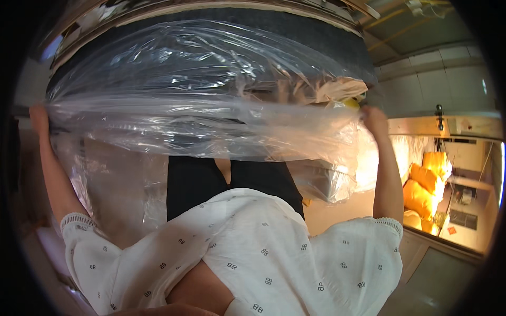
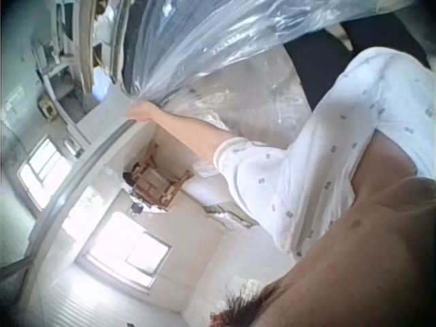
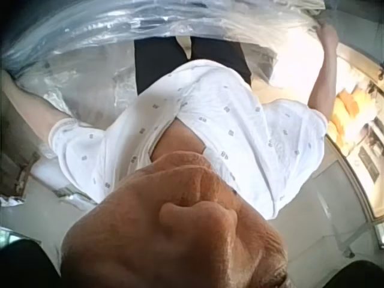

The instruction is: The recorder is wrapping a large, upholstered foam product in a plastic sheet.

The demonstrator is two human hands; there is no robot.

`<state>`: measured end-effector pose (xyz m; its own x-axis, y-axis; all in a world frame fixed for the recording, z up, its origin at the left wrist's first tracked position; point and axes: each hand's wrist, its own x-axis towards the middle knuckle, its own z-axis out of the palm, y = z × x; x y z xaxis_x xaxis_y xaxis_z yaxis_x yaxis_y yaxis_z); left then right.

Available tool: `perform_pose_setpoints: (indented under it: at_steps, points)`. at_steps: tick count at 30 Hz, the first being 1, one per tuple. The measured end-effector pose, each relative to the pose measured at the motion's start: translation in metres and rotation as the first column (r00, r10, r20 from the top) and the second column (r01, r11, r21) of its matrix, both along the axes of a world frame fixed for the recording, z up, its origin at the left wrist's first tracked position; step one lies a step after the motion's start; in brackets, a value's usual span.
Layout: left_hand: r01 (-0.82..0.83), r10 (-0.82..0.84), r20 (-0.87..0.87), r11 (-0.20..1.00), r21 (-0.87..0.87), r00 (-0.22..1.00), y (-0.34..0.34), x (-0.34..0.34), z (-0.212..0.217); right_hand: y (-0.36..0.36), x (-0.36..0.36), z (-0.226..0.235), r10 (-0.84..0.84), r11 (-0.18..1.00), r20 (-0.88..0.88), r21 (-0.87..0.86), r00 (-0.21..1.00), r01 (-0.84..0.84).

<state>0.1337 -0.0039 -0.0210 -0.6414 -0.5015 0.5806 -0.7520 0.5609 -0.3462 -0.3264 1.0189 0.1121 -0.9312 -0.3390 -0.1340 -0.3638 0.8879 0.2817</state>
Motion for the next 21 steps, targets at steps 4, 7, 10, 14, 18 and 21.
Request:
perform_pose_setpoints:
  at_steps: [4,7,10,14,18,21]
  points:
    - [-0.102,0.106,0.054,0.991,-0.082,0.993,-0.05,0.078,0.032,0.02,-0.086,0.001,0.283,0.809,-0.032,-0.53,0.959,-0.257]
    - [0.013,0.093,-0.344,0.956,0.294,0.935,-0.001,-0.031,-0.01,-0.003,-0.052,0.055,-0.009,0.784,-0.265,-0.6,0.964,-0.158]
    - [-0.076,0.16,-0.352,0.968,0.24,0.922,-0.017,0.053,0.017,-0.071,-0.063,0.025,0.2,0.776,-0.773,-0.25,0.602,-0.579]
    - [-0.074,0.161,-0.314,0.96,0.271,0.936,0.019,0.021,0.018,-0.112,-0.021,0.034,0.341,0.685,-0.716,-0.254,0.609,-0.683]
    - [-0.204,0.261,-0.215,0.945,0.255,0.941,0.03,0.019,0.028,-0.115,-0.05,0.02,0.359,0.678,-0.246,-0.594,0.9,-0.433]
    - [-0.229,0.282,-0.18,0.936,0.266,0.942,0.031,0.021,0.026,-0.117,-0.06,0.034,0.405,0.614,0.47,-0.775,0.784,0.148]
